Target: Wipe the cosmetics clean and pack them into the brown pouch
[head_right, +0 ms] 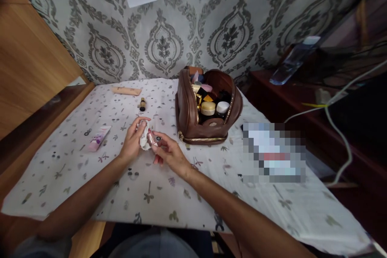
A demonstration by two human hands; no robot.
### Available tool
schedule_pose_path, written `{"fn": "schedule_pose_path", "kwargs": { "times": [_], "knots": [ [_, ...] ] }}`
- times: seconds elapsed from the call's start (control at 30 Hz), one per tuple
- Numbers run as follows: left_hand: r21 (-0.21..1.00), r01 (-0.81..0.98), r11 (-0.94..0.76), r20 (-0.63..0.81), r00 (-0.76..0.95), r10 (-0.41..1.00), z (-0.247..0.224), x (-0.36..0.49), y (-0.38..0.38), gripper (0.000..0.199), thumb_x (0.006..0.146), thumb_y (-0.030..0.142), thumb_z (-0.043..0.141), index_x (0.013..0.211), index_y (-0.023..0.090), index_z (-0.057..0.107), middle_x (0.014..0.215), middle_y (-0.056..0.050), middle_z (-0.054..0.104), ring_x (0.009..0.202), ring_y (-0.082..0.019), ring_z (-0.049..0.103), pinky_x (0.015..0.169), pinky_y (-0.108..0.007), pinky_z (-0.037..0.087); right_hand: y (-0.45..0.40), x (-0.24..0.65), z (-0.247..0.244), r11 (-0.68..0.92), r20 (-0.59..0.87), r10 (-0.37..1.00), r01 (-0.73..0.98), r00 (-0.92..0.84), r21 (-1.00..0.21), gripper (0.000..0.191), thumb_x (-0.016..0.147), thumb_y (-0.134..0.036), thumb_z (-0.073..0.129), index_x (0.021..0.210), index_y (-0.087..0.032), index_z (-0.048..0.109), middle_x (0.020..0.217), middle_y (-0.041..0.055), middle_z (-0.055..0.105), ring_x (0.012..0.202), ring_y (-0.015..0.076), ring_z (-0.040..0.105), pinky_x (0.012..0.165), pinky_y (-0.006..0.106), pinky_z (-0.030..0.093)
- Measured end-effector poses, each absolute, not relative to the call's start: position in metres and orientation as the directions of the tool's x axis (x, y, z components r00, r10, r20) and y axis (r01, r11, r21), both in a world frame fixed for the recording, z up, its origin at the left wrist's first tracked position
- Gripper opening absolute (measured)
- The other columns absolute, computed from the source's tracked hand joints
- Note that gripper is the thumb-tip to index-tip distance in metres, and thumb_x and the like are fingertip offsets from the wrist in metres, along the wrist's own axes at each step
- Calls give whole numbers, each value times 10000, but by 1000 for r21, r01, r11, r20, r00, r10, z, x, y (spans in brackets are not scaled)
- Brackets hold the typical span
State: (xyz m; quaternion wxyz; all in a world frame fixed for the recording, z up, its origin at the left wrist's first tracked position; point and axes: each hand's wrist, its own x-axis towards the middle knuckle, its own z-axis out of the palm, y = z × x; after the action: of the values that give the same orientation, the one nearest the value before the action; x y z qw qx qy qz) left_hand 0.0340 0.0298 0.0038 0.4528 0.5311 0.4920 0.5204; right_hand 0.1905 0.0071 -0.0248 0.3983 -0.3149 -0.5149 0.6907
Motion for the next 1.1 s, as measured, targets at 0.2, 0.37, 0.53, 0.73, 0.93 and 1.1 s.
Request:
{"fn": "schedule_pose_path", "kwargs": {
  "times": [0.2, 0.37, 0.53, 0.73, 0.93, 1.1],
  "knots": [
    [862, 371, -345, 368, 8, 930, 8, 26, 27, 162, 926, 370, 499, 895, 218, 546, 738, 25, 572, 673, -135, 548, 656, -230, 429, 7, 180, -29, -250, -70, 895, -366, -441, -896, 686, 729, -324, 787, 1350, -251, 506, 864, -32, 582, 603, 95, 622, 520, 217, 453],
    [774, 480, -413, 432, 77, 899, 8, 20, 32, 161, 902, 308, 510, 834, 204, 613, 794, -6, 611, 772, -166, 567, 719, -245, 423, 6, 174, -31, -183, -54, 927, -321, -372, -929, 821, 676, -259, 801, 1421, -239, 457, 919, -9, 613, 590, 101, 592, 522, 238, 455],
    [786, 478, -392, 400, 90, 912, 4, 15, 37, 161, 874, 314, 544, 820, 195, 638, 779, -6, 634, 749, -161, 576, 688, -240, 419, 5, 173, -32, 31, 64, 966, -134, -250, -990, 608, 834, -328, 661, 1400, -160, 518, 682, -25, 582, 565, 128, 545, 561, 269, 475],
    [813, 457, -362, 404, 5, 915, 4, 12, 38, 141, 877, 326, 559, 901, 197, 611, 714, 37, 586, 646, -129, 530, 613, -220, 400, 7, 176, -42, 271, 277, 955, -72, -107, -960, 398, 839, -341, 659, 1217, -218, 664, 963, 61, 640, 684, 153, 637, 595, 282, 533],
    [716, 539, -444, 473, 93, 876, 3, 15, 36, 138, 904, 270, 549, 802, 198, 607, 672, 38, 564, 626, -127, 520, 591, -224, 390, 9, 173, -49, 281, 291, 956, -153, -48, -948, 337, 836, -339, 672, 1159, -243, 678, 988, 62, 674, 716, 170, 684, 681, 323, 589],
    [531, 610, -589, 593, 229, 772, 1, 22, 29, 157, 933, 200, 525, 813, 194, 628, 755, 4, 587, 730, -145, 567, 679, -247, 433, 12, 172, -53, 300, 307, 952, -160, -18, -940, 324, 791, -304, 702, 1106, -228, 704, 956, 54, 672, 708, 168, 684, 723, 339, 595]
  ]
}}
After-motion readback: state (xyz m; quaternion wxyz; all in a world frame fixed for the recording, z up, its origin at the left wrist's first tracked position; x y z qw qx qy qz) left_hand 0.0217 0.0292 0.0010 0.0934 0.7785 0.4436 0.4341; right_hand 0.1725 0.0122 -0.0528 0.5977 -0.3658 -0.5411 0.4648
